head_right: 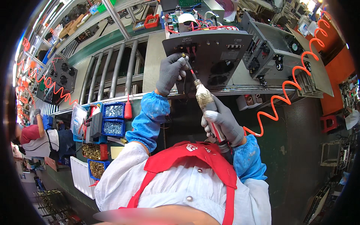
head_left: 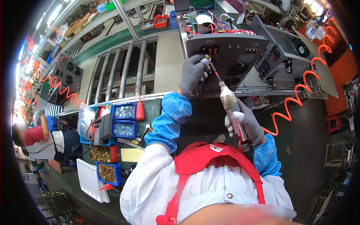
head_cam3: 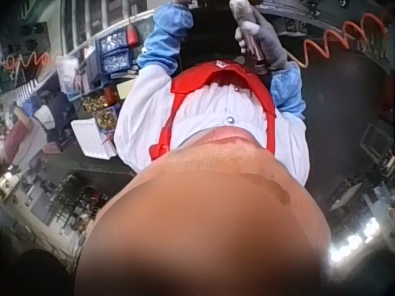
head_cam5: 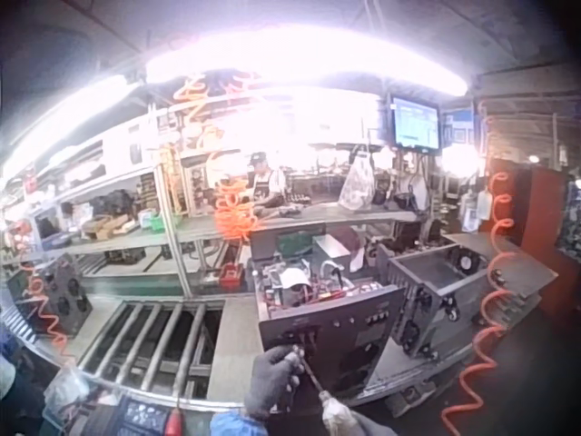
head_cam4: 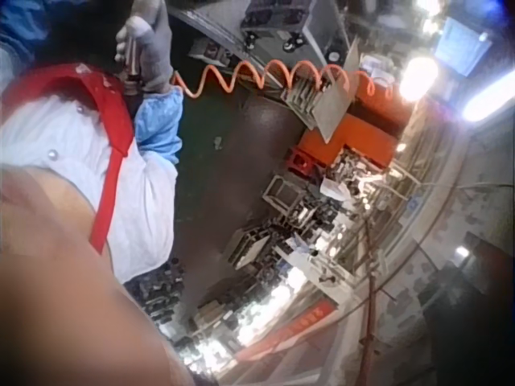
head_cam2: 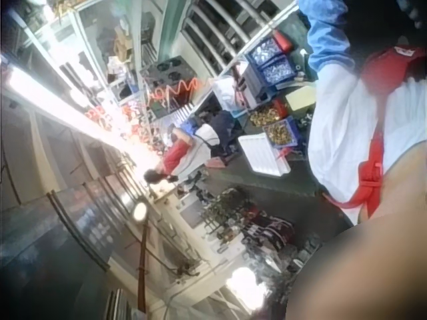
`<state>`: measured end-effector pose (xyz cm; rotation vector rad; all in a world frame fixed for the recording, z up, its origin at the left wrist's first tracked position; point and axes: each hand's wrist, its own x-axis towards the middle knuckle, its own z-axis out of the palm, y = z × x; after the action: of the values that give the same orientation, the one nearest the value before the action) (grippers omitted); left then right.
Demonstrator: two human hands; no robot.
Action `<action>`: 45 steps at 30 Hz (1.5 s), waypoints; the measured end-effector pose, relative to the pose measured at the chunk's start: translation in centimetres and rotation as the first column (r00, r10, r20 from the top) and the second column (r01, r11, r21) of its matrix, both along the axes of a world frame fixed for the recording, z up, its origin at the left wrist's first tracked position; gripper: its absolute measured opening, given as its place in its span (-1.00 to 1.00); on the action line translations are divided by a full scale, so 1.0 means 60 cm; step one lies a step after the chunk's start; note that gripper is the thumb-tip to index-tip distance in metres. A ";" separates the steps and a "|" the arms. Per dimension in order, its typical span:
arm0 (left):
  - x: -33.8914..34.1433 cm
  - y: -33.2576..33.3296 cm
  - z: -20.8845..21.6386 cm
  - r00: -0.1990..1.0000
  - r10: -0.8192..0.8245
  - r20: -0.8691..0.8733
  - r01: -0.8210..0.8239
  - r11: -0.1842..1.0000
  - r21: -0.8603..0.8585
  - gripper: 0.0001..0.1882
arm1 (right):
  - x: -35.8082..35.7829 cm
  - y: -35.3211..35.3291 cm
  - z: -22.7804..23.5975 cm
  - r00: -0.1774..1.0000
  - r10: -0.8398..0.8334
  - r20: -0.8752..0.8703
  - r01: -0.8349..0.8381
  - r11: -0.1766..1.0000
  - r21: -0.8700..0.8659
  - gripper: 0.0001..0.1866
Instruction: The recorder is assembling an electronic device by installing screws into a metal chassis and applying lubricant to components.
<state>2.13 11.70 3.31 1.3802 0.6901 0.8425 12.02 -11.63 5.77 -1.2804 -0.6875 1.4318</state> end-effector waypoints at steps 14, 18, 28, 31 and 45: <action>0.024 -0.008 -0.033 0.989 0.148 0.011 -0.147 0.985 -0.090 -0.67 | -0.010 0.041 0.006 0.991 -0.027 -0.131 0.031 0.999 0.035 -0.25; 0.026 -0.003 -0.030 0.987 0.161 -0.005 -0.161 0.984 -0.072 -0.66 | -0.020 0.044 0.012 0.995 -0.056 -0.084 0.054 0.998 -0.020 -0.24; 0.025 0.016 -0.040 0.993 0.114 -0.022 -0.114 0.993 -0.010 -0.63 | -0.055 0.045 0.020 0.966 -0.173 -0.190 0.164 0.984 -0.063 -0.45; 0.025 0.018 -0.044 0.993 0.119 -0.018 -0.119 0.993 -0.008 -0.63 | -0.067 0.047 0.027 0.958 -0.194 -0.213 0.181 0.980 -0.080 -0.45; 0.034 0.026 -0.052 0.992 0.091 0.086 -0.096 0.994 0.053 -0.71 | -0.097 0.061 0.042 0.974 -0.213 -0.080 0.209 0.976 -0.054 -0.36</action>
<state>4.15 13.23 0.17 1.3637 0.6743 0.9957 6.19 -8.00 8.32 -1.2786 -0.4491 1.3252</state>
